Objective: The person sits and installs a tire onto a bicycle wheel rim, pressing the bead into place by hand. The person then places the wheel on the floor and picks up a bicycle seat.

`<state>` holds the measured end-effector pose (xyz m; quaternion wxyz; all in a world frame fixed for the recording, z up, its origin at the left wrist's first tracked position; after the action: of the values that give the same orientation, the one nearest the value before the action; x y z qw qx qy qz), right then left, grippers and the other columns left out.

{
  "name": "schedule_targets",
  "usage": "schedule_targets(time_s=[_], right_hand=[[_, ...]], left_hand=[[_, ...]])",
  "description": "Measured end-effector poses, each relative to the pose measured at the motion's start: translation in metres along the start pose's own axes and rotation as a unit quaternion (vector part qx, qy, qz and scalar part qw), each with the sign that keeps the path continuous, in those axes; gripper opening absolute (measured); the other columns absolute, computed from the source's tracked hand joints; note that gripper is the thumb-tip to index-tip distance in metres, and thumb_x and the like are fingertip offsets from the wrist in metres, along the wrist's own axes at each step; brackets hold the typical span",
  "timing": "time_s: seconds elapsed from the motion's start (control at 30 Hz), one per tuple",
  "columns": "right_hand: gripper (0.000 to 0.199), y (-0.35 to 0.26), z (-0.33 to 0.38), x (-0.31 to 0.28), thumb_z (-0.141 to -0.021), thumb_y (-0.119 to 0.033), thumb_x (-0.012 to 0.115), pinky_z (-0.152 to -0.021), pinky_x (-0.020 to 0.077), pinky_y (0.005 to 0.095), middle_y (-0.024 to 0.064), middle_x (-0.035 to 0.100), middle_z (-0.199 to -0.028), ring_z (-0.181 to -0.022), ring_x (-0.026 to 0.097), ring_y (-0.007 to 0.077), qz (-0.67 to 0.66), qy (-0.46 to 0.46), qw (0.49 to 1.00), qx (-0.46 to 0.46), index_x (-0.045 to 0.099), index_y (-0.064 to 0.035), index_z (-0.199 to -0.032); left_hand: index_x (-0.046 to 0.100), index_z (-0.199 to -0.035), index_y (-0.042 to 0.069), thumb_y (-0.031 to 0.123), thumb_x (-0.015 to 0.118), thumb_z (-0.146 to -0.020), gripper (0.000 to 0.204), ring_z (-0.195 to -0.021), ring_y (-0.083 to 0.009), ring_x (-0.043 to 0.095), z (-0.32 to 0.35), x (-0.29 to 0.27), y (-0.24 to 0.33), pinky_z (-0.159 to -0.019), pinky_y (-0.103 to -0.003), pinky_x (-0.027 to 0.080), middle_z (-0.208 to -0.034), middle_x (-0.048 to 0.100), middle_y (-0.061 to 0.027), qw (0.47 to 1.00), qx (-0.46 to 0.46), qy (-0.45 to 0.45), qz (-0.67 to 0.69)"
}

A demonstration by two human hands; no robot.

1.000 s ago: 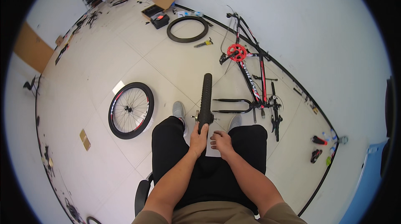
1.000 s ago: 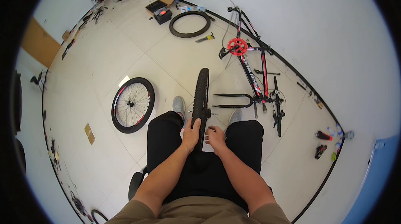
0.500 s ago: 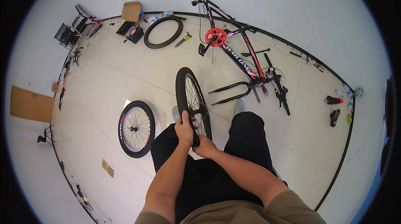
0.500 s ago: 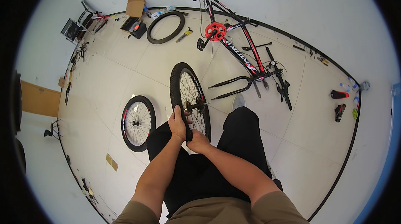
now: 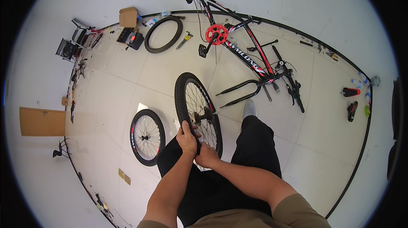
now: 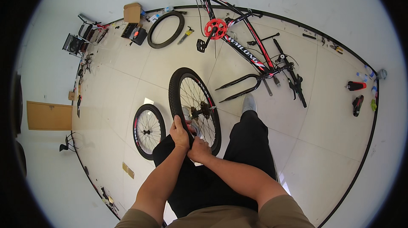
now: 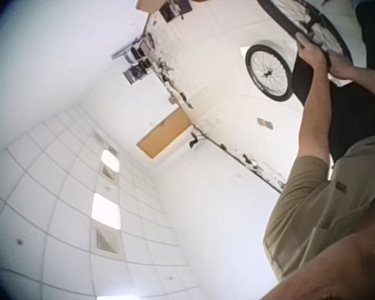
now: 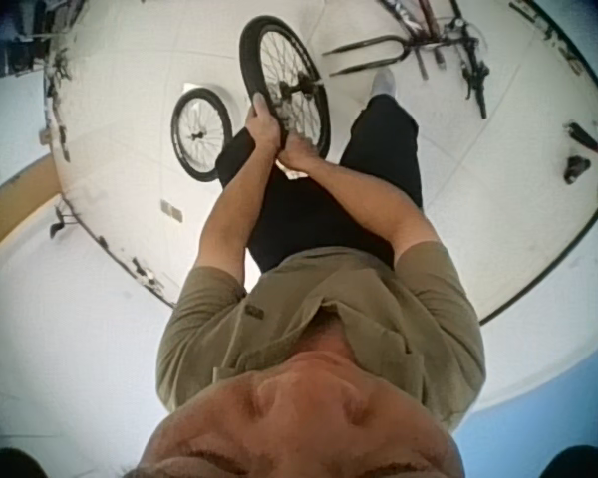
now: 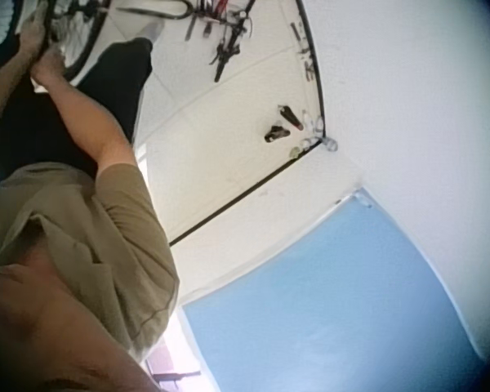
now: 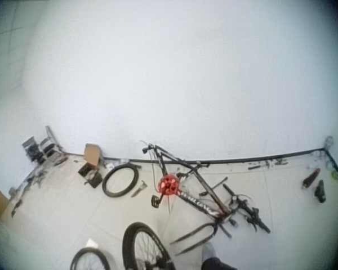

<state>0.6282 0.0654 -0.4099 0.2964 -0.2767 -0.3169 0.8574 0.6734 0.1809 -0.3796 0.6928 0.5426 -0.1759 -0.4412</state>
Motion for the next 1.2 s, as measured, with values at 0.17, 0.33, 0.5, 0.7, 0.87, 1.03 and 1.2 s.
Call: schedule_targets(time_s=[0.17,0.33,0.5,0.7,0.87,1.03,1.2], right_hand=[[0.057,-0.009,-0.001,0.000,-0.080,-0.023,0.066,-0.107,0.0425,0.0493,0.0259,0.056,-0.131,-0.123,0.053,0.0445,-0.012,-0.052,0.998,0.030,0.046,0.0021,-0.127],[0.056,-0.014,-0.003,0.005,-0.080,-0.021,0.065,-0.107,0.0426,0.0487,0.0267,0.056,-0.131,-0.123,0.053,0.0443,-0.003,-0.081,0.996,0.030,0.046,0.0031,-0.126],[0.054,-0.009,-0.006,0.017,-0.079,-0.020,0.063,-0.104,0.0458,0.0485,0.0274,0.059,-0.126,-0.120,0.057,0.0457,0.026,-0.102,0.994,0.020,0.050,0.0053,-0.125],[0.045,-0.009,-0.008,0.021,-0.080,-0.022,0.065,-0.095,0.0508,0.0478,0.0295,0.067,-0.110,-0.110,0.064,0.0439,0.050,-0.074,0.996,-0.022,0.059,0.0081,-0.112],[0.053,-0.014,-0.008,0.015,-0.077,-0.017,0.062,-0.098,0.0491,0.0473,0.0289,0.066,-0.115,-0.113,0.063,0.0423,0.027,-0.100,0.994,-0.022,0.053,0.0076,-0.123],[0.051,-0.013,-0.010,0.020,-0.077,-0.017,0.062,-0.098,0.0488,0.0470,0.0284,0.066,-0.116,-0.114,0.062,0.0421,0.032,-0.097,0.995,-0.022,0.054,0.0070,-0.122],[0.049,-0.016,-0.008,0.017,-0.077,-0.016,0.061,-0.099,0.0488,0.0463,0.0278,0.065,-0.118,-0.116,0.062,0.0414,0.040,-0.099,0.994,-0.006,0.056,0.0069,-0.121]], left_hand=[[0.064,-0.091,-0.004,0.052,0.051,-0.102,0.058,-0.052,-0.0171,0.061,-0.005,-0.004,0.005,-0.049,-0.030,0.049,-0.078,0.068,-0.0112,1.000,0.014,0.006,0.008],[0.065,-0.088,-0.004,0.051,0.050,-0.102,0.059,-0.051,-0.0169,0.060,-0.004,-0.011,0.004,-0.049,-0.030,0.049,-0.074,0.066,-0.0103,0.999,0.018,0.005,0.026],[0.065,-0.089,-0.003,0.048,0.049,-0.103,0.055,-0.052,-0.0162,0.061,0.006,-0.021,-0.003,-0.049,-0.030,0.049,-0.075,0.066,-0.0096,0.999,0.027,0.004,0.024],[0.065,-0.093,-0.002,0.048,0.047,-0.104,0.054,-0.053,-0.0169,0.061,0.006,-0.034,-0.024,-0.049,-0.030,0.048,-0.080,0.069,-0.0103,0.998,0.038,0.004,0.045],[0.065,-0.091,-0.001,0.052,0.048,-0.103,0.057,-0.053,-0.0166,0.060,0.007,-0.034,-0.014,-0.050,-0.031,0.048,-0.076,0.065,-0.0085,0.998,0.041,0.007,0.047],[0.065,-0.090,-0.002,0.052,0.048,-0.103,0.058,-0.053,-0.0163,0.060,0.007,-0.037,-0.016,-0.051,-0.031,0.048,-0.076,0.065,-0.0087,0.998,0.034,0.010,0.054],[0.066,-0.090,-0.001,0.051,0.048,-0.103,0.056,-0.054,-0.0156,0.060,0.007,-0.036,-0.014,-0.051,-0.030,0.048,-0.076,0.065,-0.0081,0.998,0.038,0.013,0.051]])
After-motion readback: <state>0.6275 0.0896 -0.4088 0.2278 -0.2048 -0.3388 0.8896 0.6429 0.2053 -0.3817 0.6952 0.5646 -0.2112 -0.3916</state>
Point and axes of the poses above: each hand's wrist, its own z-axis away from the middle knuckle, its own x-axis out of the palm, y = z × x, the point moved 8 cm from there along -z, towards the middle knuckle
